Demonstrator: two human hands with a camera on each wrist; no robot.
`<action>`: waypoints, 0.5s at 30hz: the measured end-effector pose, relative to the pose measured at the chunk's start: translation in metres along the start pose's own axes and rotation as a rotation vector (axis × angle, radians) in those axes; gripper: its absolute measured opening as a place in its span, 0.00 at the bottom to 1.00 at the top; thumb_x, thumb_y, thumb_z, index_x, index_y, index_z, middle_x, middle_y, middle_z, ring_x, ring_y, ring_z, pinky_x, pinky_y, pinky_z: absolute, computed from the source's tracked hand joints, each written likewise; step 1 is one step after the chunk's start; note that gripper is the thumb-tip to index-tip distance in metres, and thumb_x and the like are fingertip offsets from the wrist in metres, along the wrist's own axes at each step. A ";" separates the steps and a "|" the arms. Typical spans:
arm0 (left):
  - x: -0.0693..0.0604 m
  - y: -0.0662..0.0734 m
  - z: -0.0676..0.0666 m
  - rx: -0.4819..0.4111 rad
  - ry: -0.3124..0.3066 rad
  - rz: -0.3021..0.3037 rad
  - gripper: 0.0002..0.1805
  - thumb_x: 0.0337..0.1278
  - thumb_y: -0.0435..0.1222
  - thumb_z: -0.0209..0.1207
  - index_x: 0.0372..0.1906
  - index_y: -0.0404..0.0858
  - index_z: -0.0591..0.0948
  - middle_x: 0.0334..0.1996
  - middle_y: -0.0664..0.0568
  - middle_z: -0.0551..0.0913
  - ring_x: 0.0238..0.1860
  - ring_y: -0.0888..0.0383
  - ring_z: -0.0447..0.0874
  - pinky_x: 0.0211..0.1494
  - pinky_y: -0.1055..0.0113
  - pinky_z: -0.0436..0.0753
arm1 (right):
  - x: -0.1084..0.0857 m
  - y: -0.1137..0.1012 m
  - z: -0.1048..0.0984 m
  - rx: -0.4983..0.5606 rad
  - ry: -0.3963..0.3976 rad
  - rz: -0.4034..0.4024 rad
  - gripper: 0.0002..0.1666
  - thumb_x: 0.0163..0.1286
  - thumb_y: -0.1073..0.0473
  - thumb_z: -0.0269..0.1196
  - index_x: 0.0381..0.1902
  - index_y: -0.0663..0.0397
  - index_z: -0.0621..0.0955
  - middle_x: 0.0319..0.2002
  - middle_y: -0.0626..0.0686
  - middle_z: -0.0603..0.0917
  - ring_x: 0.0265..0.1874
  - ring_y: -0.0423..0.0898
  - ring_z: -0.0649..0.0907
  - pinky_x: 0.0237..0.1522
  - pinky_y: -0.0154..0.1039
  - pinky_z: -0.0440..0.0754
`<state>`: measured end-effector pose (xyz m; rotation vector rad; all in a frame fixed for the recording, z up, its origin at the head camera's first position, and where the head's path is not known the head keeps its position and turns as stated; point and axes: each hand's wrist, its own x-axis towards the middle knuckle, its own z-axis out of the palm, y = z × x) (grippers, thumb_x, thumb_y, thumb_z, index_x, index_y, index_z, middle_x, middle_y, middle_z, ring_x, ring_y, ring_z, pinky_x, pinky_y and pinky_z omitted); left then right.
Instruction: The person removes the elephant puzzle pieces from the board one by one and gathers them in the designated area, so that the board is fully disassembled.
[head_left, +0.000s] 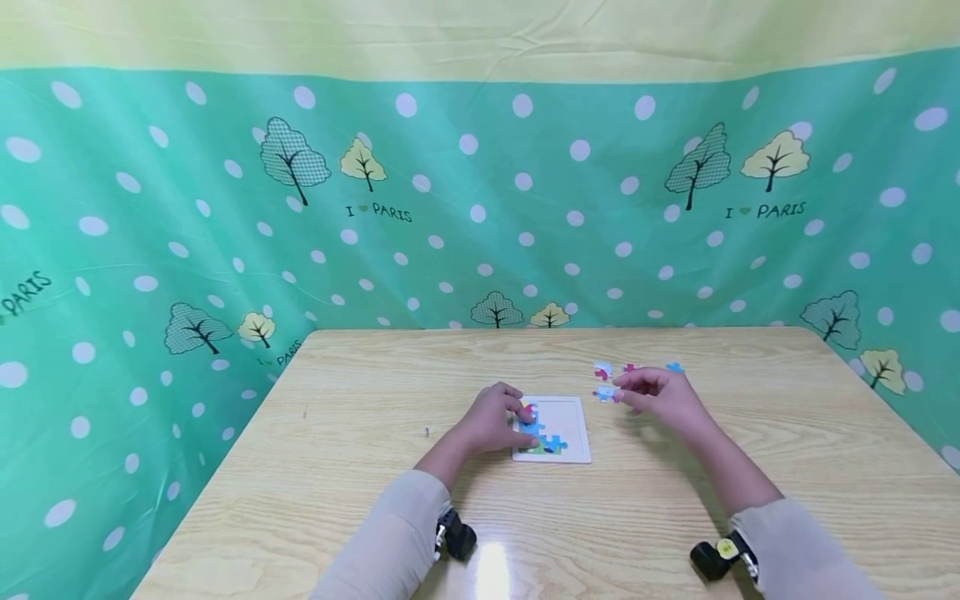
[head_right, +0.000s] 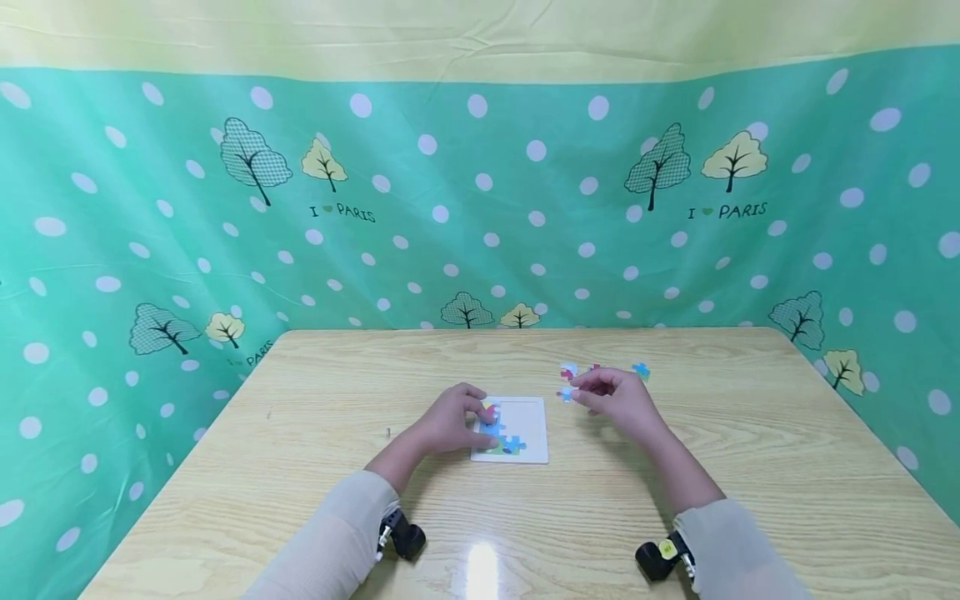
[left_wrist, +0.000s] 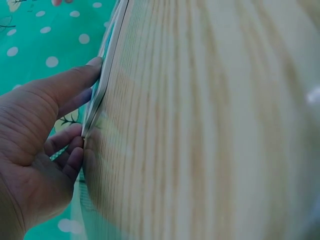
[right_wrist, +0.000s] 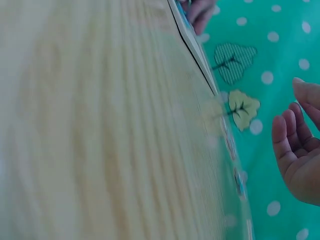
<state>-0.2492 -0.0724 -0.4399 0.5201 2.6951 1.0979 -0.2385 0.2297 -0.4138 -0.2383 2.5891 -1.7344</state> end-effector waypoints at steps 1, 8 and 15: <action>0.000 0.000 0.000 0.004 0.001 0.002 0.11 0.50 0.42 0.80 0.35 0.46 0.89 0.64 0.48 0.74 0.68 0.44 0.69 0.73 0.52 0.69 | -0.001 -0.001 0.002 -0.001 -0.010 -0.002 0.18 0.70 0.63 0.71 0.52 0.72 0.84 0.43 0.56 0.85 0.35 0.48 0.82 0.38 0.39 0.87; 0.001 -0.002 0.001 0.015 0.001 0.020 0.11 0.50 0.42 0.80 0.34 0.46 0.88 0.64 0.48 0.75 0.68 0.44 0.69 0.74 0.51 0.68 | -0.004 -0.007 0.018 -0.041 -0.060 -0.015 0.15 0.70 0.64 0.70 0.49 0.71 0.85 0.38 0.54 0.85 0.35 0.46 0.81 0.36 0.40 0.87; 0.000 -0.003 0.001 0.047 -0.003 0.034 0.17 0.51 0.43 0.79 0.45 0.45 0.90 0.65 0.46 0.74 0.68 0.43 0.69 0.74 0.50 0.68 | -0.005 -0.009 0.038 -0.038 -0.115 0.004 0.12 0.68 0.66 0.70 0.47 0.68 0.86 0.38 0.54 0.85 0.36 0.48 0.81 0.36 0.38 0.86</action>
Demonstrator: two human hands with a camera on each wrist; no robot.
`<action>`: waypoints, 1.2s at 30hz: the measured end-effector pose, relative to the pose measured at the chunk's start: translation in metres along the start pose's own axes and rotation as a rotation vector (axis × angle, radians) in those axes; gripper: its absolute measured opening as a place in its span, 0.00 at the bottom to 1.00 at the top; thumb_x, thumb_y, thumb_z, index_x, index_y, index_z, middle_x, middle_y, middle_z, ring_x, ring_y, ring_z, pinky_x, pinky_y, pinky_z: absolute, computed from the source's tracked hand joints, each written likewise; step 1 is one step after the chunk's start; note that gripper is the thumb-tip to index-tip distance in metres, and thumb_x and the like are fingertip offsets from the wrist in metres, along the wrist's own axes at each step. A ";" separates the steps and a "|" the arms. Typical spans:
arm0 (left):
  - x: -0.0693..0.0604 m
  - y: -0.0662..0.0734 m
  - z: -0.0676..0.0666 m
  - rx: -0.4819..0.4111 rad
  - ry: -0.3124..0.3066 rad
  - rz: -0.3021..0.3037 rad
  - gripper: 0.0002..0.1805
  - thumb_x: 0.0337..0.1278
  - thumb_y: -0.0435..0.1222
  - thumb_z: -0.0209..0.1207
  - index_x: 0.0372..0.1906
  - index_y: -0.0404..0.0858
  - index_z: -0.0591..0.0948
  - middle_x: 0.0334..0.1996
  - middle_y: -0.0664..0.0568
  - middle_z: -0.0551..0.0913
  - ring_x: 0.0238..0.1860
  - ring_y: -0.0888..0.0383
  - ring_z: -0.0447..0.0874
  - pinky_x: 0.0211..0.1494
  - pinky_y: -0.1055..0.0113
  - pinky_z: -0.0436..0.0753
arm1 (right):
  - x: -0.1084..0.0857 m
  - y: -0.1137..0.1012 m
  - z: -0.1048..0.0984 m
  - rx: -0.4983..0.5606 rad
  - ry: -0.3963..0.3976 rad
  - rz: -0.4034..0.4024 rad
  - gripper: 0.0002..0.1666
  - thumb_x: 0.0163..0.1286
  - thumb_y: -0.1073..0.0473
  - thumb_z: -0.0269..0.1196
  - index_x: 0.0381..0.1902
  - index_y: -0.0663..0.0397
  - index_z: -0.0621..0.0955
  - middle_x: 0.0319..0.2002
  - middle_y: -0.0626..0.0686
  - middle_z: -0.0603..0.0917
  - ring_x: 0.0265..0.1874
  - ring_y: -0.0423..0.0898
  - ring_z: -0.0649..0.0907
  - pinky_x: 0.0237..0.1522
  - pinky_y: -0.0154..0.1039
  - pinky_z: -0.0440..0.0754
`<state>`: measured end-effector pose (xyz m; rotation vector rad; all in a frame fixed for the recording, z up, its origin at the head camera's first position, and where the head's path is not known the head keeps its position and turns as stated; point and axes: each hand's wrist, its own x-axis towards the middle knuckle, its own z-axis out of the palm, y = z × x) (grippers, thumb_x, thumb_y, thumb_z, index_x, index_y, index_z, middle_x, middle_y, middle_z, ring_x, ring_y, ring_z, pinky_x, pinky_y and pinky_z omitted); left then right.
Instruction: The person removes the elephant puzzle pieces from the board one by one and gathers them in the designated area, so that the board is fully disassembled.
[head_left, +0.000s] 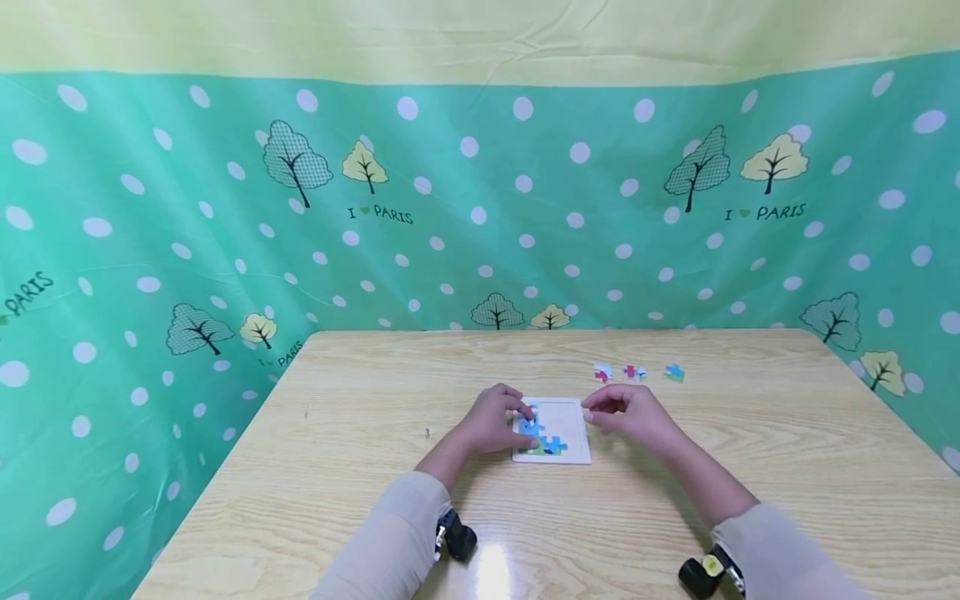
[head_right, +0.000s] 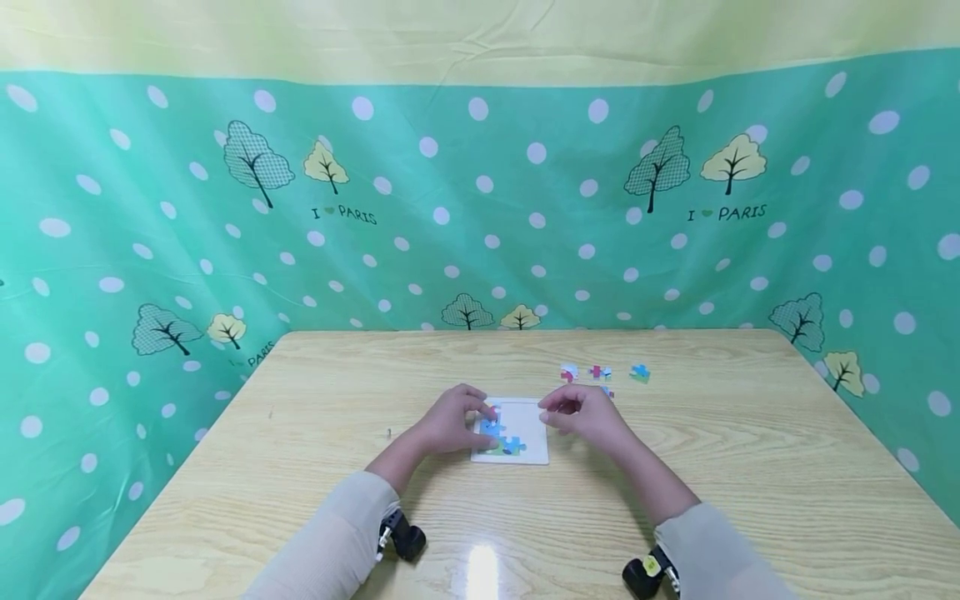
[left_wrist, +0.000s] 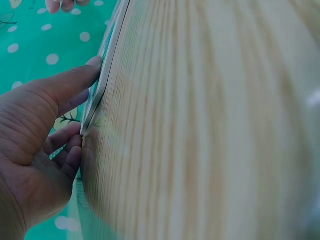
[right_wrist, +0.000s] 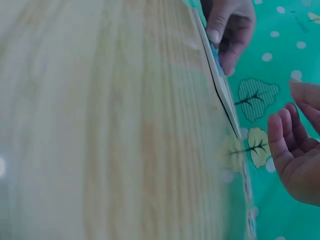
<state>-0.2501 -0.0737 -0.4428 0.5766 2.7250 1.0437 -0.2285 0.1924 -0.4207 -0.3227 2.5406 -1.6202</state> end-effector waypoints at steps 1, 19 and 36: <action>0.000 0.000 0.000 0.001 -0.001 -0.001 0.19 0.51 0.43 0.79 0.48 0.44 0.90 0.65 0.46 0.74 0.68 0.43 0.68 0.73 0.49 0.68 | 0.000 -0.001 0.002 -0.004 -0.011 0.002 0.11 0.68 0.66 0.70 0.46 0.67 0.86 0.37 0.54 0.85 0.36 0.48 0.81 0.35 0.37 0.86; 0.001 0.004 -0.001 0.059 -0.025 0.098 0.25 0.45 0.43 0.82 0.52 0.43 0.90 0.70 0.48 0.74 0.73 0.44 0.67 0.77 0.51 0.64 | 0.010 0.002 0.028 -0.169 -0.283 -0.116 0.16 0.59 0.69 0.76 0.45 0.64 0.87 0.38 0.52 0.85 0.37 0.46 0.78 0.39 0.34 0.79; 0.002 0.000 -0.006 0.033 -0.082 0.129 0.22 0.48 0.42 0.80 0.50 0.42 0.90 0.68 0.48 0.78 0.72 0.43 0.68 0.77 0.48 0.63 | 0.010 -0.006 0.034 -0.279 -0.256 -0.052 0.16 0.57 0.68 0.77 0.44 0.60 0.89 0.39 0.48 0.83 0.39 0.45 0.78 0.45 0.41 0.79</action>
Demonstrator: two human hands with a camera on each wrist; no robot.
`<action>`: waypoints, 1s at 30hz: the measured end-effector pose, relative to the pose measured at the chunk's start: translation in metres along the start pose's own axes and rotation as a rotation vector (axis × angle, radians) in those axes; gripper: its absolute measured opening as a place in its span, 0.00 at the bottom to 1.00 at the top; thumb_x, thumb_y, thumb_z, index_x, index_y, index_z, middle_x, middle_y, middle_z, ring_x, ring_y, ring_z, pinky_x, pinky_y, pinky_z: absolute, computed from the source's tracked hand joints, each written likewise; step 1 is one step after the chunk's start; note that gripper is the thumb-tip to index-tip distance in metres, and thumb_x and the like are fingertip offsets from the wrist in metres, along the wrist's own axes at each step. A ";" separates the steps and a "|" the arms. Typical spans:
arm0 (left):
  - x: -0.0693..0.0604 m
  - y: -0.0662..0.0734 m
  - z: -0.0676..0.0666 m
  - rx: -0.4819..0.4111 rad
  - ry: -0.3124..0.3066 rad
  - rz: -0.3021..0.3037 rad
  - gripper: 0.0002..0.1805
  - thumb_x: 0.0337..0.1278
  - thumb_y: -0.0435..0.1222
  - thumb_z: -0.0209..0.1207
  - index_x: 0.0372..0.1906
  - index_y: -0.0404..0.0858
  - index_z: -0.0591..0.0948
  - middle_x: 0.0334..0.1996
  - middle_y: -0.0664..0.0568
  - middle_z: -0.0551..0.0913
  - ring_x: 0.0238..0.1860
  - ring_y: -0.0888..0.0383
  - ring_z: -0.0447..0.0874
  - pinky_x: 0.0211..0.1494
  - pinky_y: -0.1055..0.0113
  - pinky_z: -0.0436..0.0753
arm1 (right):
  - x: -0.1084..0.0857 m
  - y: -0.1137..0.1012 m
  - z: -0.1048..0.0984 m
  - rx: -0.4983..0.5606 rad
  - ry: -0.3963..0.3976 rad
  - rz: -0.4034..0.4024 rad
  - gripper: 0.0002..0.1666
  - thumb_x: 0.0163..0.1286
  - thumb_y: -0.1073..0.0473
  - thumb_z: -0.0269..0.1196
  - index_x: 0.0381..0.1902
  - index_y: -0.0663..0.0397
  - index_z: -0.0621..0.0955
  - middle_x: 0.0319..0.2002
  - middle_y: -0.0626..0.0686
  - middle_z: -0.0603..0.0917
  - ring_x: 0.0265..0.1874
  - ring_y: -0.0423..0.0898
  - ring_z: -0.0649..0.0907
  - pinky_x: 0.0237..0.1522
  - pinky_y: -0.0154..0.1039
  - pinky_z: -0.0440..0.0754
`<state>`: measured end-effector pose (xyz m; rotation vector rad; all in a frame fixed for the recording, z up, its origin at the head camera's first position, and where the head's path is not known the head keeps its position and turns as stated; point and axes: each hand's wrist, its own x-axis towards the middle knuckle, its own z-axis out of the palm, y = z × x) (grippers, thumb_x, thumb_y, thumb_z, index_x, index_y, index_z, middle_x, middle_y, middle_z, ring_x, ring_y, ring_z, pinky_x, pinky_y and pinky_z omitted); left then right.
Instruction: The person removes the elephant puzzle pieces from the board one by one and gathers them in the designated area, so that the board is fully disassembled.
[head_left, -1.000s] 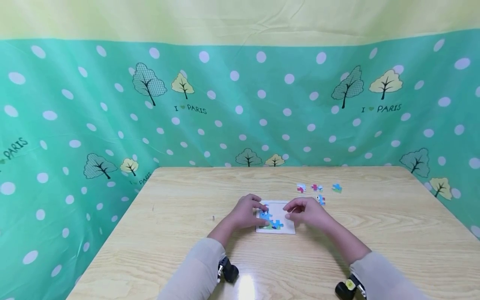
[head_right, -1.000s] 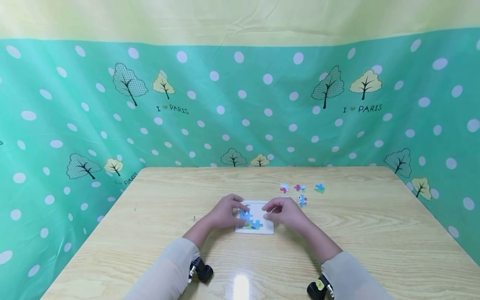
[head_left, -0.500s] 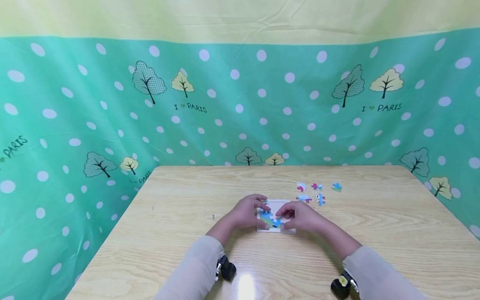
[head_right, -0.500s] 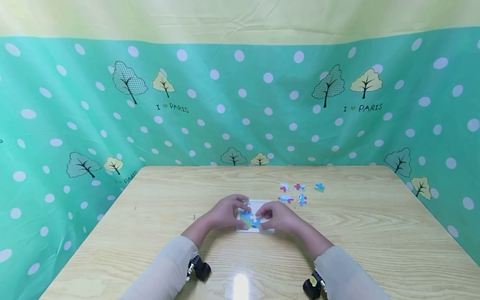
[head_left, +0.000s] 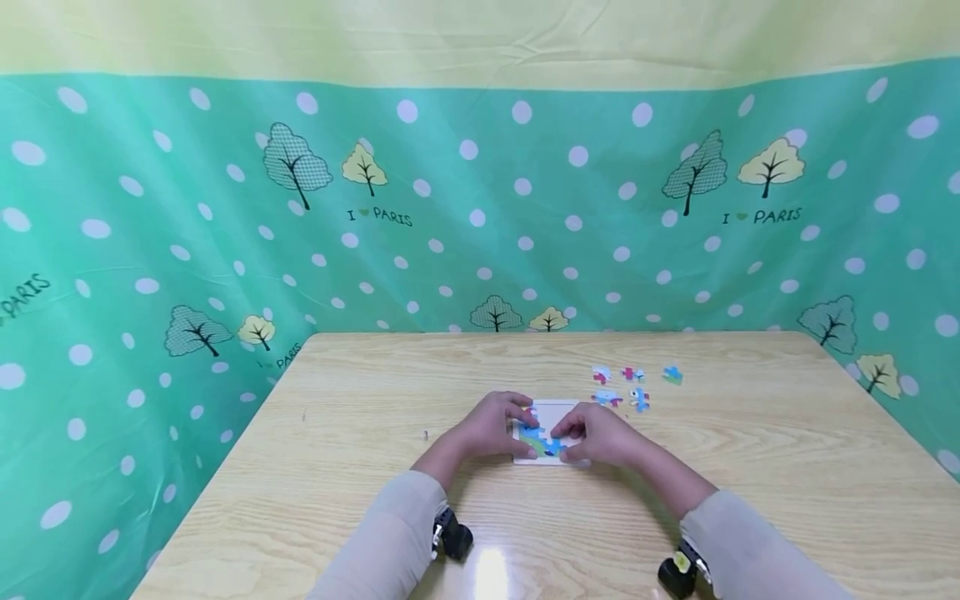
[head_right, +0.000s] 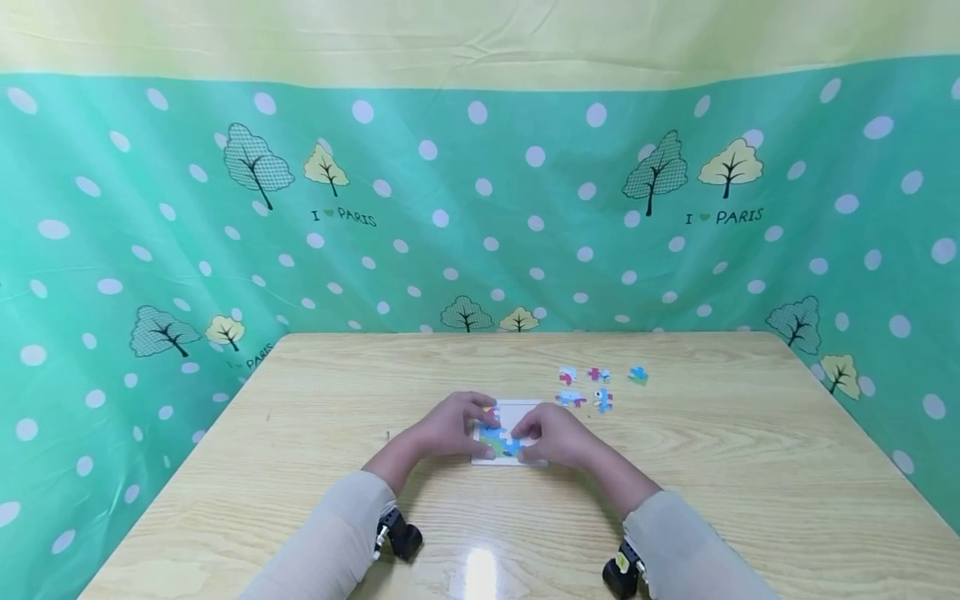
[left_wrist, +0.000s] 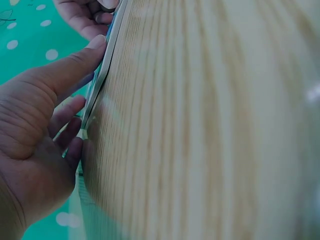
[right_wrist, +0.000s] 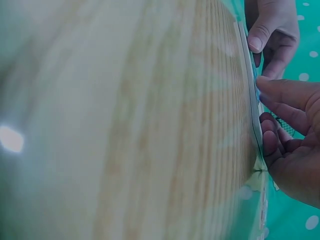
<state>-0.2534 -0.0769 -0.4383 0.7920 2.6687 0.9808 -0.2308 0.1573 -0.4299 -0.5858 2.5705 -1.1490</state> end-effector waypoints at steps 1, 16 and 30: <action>0.000 0.000 0.000 0.000 -0.003 0.002 0.21 0.48 0.42 0.80 0.49 0.42 0.91 0.68 0.48 0.77 0.72 0.43 0.67 0.77 0.48 0.63 | -0.001 0.000 0.000 -0.001 0.004 0.003 0.15 0.57 0.68 0.77 0.44 0.60 0.89 0.39 0.48 0.83 0.40 0.45 0.78 0.46 0.42 0.80; 0.001 -0.003 0.001 -0.030 -0.018 -0.027 0.17 0.51 0.42 0.79 0.48 0.45 0.91 0.69 0.51 0.76 0.74 0.44 0.65 0.78 0.47 0.61 | 0.001 0.003 0.001 -0.004 0.022 0.027 0.13 0.57 0.69 0.77 0.41 0.58 0.89 0.38 0.48 0.82 0.39 0.45 0.78 0.46 0.42 0.79; 0.000 -0.002 0.001 -0.045 -0.016 -0.040 0.18 0.52 0.42 0.78 0.49 0.44 0.91 0.69 0.51 0.76 0.74 0.43 0.64 0.77 0.46 0.61 | -0.002 0.001 0.000 0.013 0.009 0.002 0.13 0.57 0.70 0.77 0.41 0.59 0.88 0.38 0.49 0.82 0.39 0.46 0.77 0.45 0.42 0.79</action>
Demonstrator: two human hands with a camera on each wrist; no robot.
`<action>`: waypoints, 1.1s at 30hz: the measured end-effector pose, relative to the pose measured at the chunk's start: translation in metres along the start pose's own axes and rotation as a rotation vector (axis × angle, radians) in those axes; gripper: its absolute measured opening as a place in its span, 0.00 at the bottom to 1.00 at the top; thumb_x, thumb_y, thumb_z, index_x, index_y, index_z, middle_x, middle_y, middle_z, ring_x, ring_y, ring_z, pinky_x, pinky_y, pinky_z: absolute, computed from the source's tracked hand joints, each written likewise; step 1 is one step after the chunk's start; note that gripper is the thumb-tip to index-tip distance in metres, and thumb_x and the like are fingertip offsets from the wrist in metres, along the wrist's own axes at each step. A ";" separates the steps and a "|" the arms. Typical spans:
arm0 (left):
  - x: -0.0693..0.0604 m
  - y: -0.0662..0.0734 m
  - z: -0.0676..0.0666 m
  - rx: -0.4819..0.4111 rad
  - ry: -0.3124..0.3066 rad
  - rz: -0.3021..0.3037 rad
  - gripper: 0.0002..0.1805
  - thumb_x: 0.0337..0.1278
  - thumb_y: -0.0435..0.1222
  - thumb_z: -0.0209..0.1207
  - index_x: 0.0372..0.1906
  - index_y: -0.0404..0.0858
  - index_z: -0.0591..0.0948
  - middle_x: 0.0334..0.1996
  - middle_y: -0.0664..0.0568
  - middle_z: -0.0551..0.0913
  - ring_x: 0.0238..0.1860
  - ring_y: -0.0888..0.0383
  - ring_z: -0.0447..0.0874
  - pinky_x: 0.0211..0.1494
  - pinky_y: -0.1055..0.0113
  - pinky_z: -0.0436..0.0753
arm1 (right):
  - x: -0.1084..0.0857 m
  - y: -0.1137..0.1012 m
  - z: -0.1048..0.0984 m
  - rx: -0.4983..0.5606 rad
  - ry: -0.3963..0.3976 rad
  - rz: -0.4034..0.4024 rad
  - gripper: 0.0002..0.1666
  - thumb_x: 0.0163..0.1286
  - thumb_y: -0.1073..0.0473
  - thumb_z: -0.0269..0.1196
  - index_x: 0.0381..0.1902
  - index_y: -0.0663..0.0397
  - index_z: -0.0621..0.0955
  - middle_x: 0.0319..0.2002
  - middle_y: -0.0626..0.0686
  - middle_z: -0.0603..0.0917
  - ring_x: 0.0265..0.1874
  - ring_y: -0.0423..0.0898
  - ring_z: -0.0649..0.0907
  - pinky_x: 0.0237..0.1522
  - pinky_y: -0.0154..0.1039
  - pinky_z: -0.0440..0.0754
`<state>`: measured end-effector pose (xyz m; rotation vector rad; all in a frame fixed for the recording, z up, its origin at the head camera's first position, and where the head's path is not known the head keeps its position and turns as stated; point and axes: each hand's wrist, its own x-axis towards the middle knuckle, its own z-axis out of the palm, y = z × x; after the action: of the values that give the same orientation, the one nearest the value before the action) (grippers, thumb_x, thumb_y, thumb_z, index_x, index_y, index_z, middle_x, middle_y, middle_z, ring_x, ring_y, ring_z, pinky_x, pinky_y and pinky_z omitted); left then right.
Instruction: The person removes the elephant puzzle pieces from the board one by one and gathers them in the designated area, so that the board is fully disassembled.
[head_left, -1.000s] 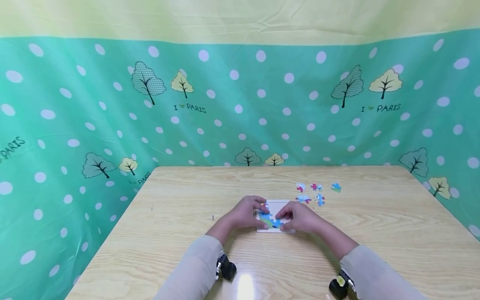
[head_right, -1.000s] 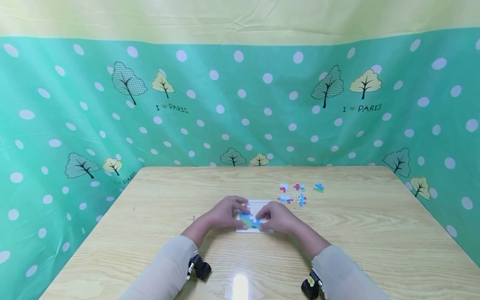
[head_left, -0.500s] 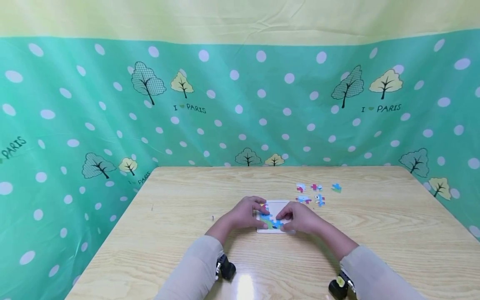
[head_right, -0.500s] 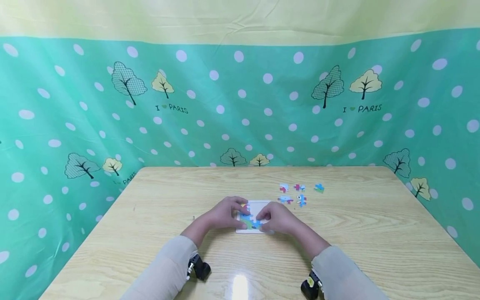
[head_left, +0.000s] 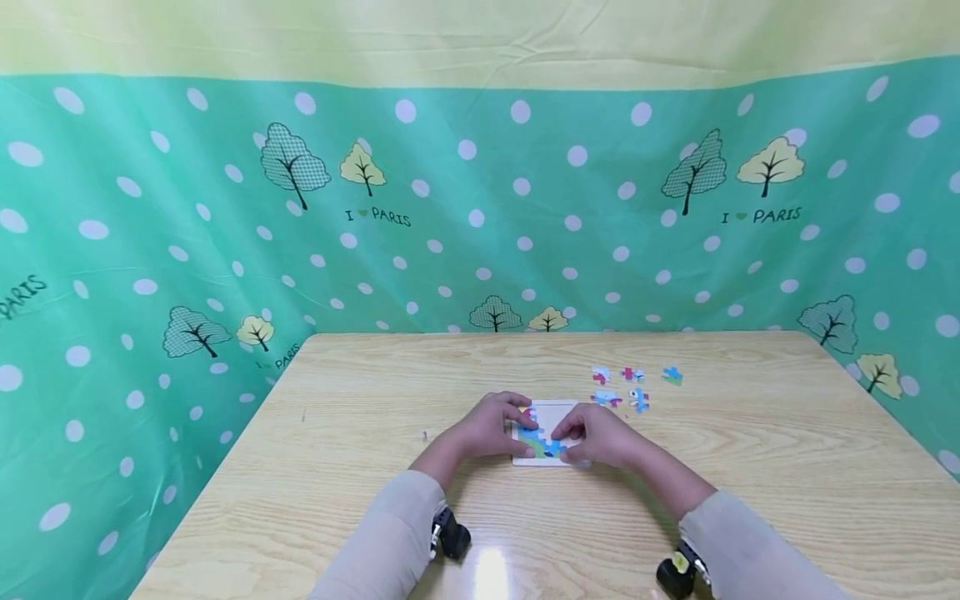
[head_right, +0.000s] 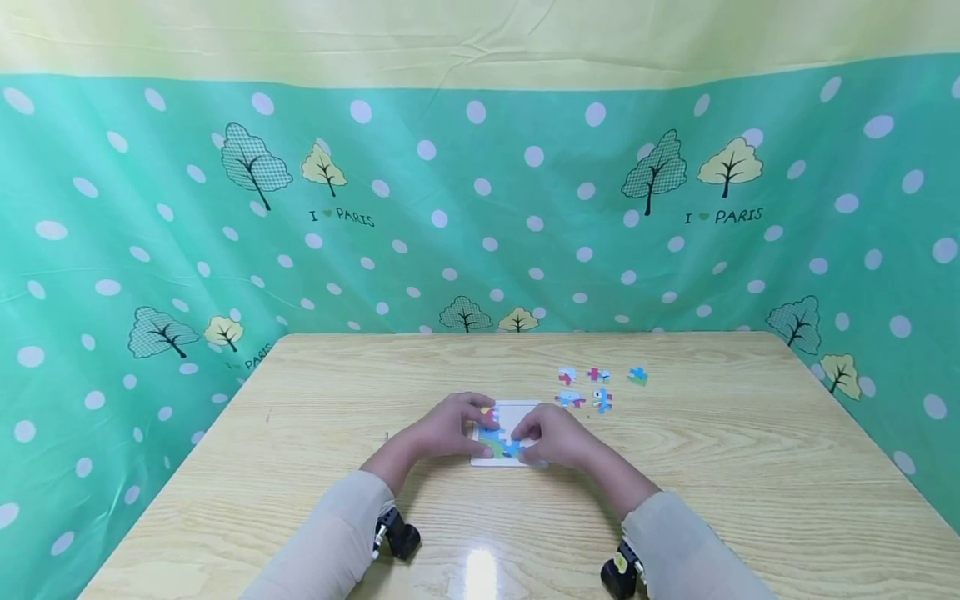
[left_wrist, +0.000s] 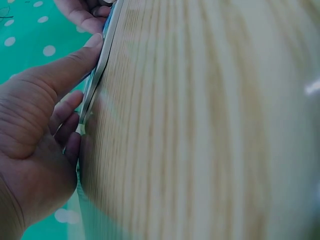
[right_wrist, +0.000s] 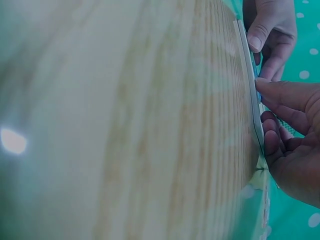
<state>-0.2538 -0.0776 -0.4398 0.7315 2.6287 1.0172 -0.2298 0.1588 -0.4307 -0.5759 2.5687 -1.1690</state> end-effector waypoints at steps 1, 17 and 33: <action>0.000 0.000 0.000 0.001 0.002 0.001 0.18 0.52 0.42 0.79 0.48 0.44 0.91 0.69 0.51 0.76 0.74 0.43 0.64 0.77 0.46 0.61 | 0.000 0.000 0.000 0.003 0.001 -0.001 0.13 0.57 0.70 0.77 0.41 0.59 0.88 0.38 0.49 0.81 0.38 0.46 0.77 0.44 0.42 0.78; 0.000 0.001 0.000 0.007 0.001 -0.018 0.19 0.50 0.41 0.79 0.49 0.44 0.91 0.69 0.52 0.75 0.74 0.44 0.63 0.78 0.47 0.60 | 0.000 0.006 -0.002 0.088 0.034 -0.051 0.06 0.66 0.72 0.69 0.38 0.58 0.86 0.33 0.49 0.82 0.35 0.46 0.79 0.39 0.35 0.80; 0.001 0.000 0.003 0.010 0.003 -0.016 0.18 0.52 0.42 0.79 0.49 0.44 0.91 0.69 0.52 0.75 0.74 0.44 0.63 0.78 0.48 0.61 | -0.007 0.008 -0.017 0.250 0.072 0.028 0.06 0.71 0.69 0.67 0.44 0.62 0.86 0.36 0.53 0.83 0.36 0.49 0.81 0.37 0.37 0.85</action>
<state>-0.2539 -0.0751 -0.4417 0.7107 2.6396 1.0022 -0.2324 0.1779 -0.4260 -0.4474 2.4263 -1.4964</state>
